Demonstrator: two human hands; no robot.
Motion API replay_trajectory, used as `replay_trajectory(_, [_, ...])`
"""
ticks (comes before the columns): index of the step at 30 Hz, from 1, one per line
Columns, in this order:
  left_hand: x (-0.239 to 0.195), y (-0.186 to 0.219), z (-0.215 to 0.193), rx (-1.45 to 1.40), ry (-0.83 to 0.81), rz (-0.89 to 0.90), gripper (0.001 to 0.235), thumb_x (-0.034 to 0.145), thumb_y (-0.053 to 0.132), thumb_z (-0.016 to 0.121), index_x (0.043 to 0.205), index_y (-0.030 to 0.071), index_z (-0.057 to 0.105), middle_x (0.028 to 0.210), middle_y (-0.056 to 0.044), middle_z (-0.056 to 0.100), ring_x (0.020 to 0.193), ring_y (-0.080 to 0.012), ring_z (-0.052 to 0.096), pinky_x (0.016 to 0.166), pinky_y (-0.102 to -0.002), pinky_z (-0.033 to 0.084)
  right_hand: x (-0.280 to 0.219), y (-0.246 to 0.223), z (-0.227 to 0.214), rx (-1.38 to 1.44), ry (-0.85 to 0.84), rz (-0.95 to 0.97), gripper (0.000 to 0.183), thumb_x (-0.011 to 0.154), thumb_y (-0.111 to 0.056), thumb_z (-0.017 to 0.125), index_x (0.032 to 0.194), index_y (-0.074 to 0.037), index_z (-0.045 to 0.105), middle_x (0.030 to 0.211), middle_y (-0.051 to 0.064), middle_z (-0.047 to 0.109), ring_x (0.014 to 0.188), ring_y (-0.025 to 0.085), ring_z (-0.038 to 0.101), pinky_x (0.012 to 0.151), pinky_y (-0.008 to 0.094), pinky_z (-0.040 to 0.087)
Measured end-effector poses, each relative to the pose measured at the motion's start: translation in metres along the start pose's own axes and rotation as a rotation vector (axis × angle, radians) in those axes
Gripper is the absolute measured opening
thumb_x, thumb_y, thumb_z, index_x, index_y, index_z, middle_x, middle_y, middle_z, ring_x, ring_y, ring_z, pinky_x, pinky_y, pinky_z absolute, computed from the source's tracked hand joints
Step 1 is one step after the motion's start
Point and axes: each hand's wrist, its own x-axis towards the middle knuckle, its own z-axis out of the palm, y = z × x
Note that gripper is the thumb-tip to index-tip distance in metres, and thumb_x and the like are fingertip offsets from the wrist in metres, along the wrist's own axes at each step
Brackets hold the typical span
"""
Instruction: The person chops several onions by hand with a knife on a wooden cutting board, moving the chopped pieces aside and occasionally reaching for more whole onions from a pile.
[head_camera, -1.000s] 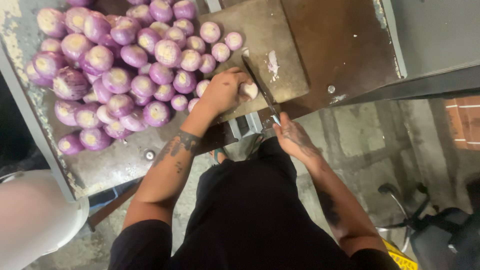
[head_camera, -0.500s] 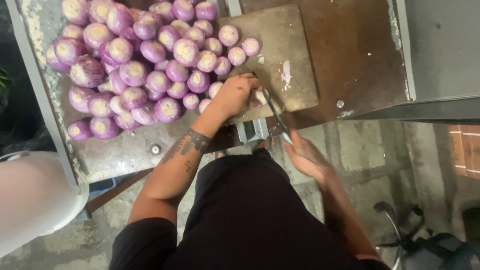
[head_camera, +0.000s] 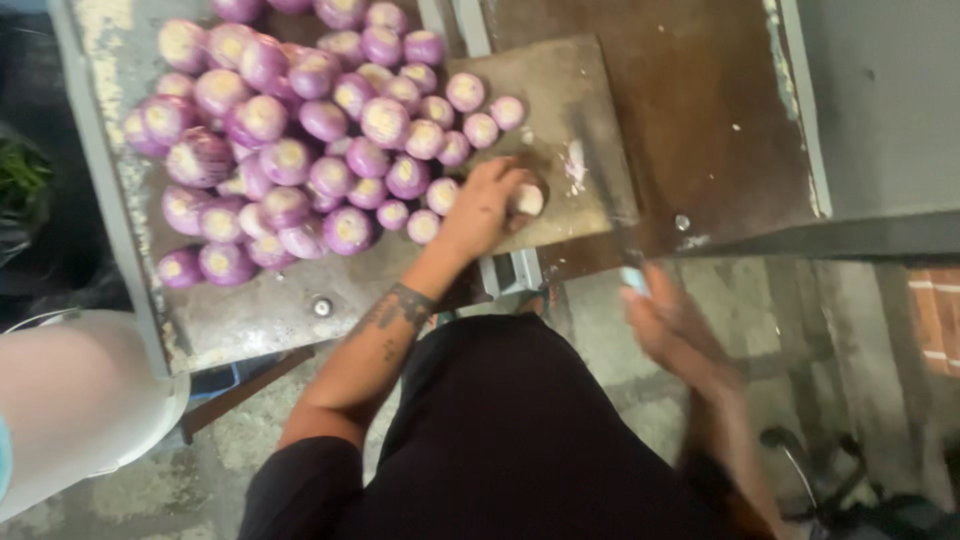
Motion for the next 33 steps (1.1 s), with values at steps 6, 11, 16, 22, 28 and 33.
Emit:
replay_trajectory(6, [-0.003,-0.010,0.014,0.063,-0.217,0.045,0.035,0.083,0.020,0.084,0.115,0.015,0.071,0.130,-0.006,0.067,0.118,-0.0351,0.058,0.101,-0.043,0.050,0.003,0.014,-0.004,0.309,-0.069,-0.017,0.012,0.106,-0.023,0.050,0.109,-0.011,0.047,0.066,-0.006,0.044,0.050,0.004,0.043,0.043,0.024,0.038])
replay_trajectory(11, [-0.014,-0.001,0.000,0.028,-0.153,-0.100,0.055,0.072,0.022,0.087,0.120,0.006,0.067,0.122,-0.016,0.063,0.109,-0.0383,0.061,0.095,-0.045,0.051,0.028,0.005,0.052,0.113,-0.118,0.250,0.009,0.105,-0.025,0.048,0.111,-0.018,0.049,0.064,0.000,0.046,0.047,0.012,0.043,0.043,0.031,0.037])
replay_trajectory(16, [-0.012,0.004,-0.013,-0.064,-0.189,-0.187,0.062,0.064,0.024,0.091,0.118,0.006,0.067,0.114,-0.016,0.063,0.106,-0.0391,0.063,0.090,-0.046,0.052,0.025,0.006,0.050,-0.124,-0.031,-0.009,0.015,0.104,-0.023,0.048,0.110,-0.010,0.048,0.070,0.008,0.059,0.059,0.020,0.061,0.054,0.038,0.048])
replay_trajectory(22, [0.000,-0.005,-0.020,-0.092,-0.292,-0.109,0.047,0.070,0.017,0.090,0.110,0.007,0.069,0.112,-0.012,0.066,0.100,-0.0356,0.067,0.084,-0.044,0.055,0.056,0.030,0.079,-0.308,-0.015,-0.172,0.020,0.106,-0.025,0.049,0.105,-0.005,0.046,0.078,0.022,0.062,0.071,0.038,0.065,0.065,0.051,0.049])
replay_trajectory(28, [0.012,-0.007,-0.018,-0.088,-0.353,-0.137,0.047,0.065,0.021,0.093,0.102,0.006,0.067,0.101,-0.012,0.068,0.095,-0.0374,0.068,0.080,-0.046,0.054,0.030,0.038,0.051,-0.441,-0.153,-0.055,0.024,0.104,-0.029,0.047,0.107,-0.006,0.046,0.075,0.022,0.064,0.073,0.039,0.069,0.066,0.050,0.051])
replay_trajectory(33, [0.010,-0.010,-0.017,-0.077,-0.316,-0.157,0.045,0.064,0.022,0.094,0.099,0.007,0.070,0.098,-0.013,0.069,0.090,-0.0368,0.068,0.076,-0.046,0.054,0.062,0.017,0.076,-0.300,-0.123,-0.006,0.039,0.114,-0.037,0.040,0.104,-0.004,0.057,0.079,0.021,0.063,0.073,0.033,0.065,0.069,0.048,0.050])
